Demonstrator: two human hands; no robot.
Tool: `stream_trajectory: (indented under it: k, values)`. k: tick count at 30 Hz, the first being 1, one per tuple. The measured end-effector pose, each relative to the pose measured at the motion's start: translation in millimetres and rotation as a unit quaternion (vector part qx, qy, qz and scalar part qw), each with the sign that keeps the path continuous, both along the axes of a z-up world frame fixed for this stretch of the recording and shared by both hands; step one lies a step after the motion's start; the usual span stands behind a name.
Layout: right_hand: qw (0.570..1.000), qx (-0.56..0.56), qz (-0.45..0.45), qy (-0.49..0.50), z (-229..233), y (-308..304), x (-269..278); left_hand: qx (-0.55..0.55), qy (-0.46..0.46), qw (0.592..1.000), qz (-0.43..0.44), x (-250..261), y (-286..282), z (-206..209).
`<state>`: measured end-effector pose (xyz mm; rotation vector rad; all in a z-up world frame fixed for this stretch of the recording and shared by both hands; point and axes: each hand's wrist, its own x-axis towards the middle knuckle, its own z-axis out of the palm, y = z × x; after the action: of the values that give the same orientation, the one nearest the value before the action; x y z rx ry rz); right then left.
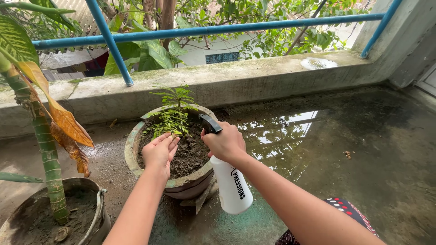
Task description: The person uses a spray bottle to water a small potted plant while touching the leaves and soil by hand.
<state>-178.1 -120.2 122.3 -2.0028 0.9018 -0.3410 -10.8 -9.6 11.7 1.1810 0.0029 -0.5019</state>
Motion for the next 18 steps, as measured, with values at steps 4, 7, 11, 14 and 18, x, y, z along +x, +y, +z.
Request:
stream_trajectory:
  k: [4,7,11,14,18]
  values:
    - [1.0,-0.003,0.01,-0.01,-1.7,0.5,-3.4,0.009,-0.004,1.0,0.005,-5.1,-4.1,8.0]
    - [1.0,-0.015,0.024,-0.008,-1.2,0.6,-4.9,-0.004,0.003,1.0,0.012,-4.8,-7.5,11.0]
    - [1.0,0.003,0.029,0.009,0.2,5.0,-8.3,0.067,-0.023,0.997,0.017,-4.3,-10.1,13.2]
    - [0.999,0.0,0.035,0.028,-3.2,9.8,-10.7,0.095,-0.041,0.995,-0.003,-16.2,-10.2,35.1]
    - [0.991,-0.086,0.107,0.002,-38.5,11.1,-10.0,0.118,-0.1,0.986,-0.06,-25.0,-12.4,65.9]
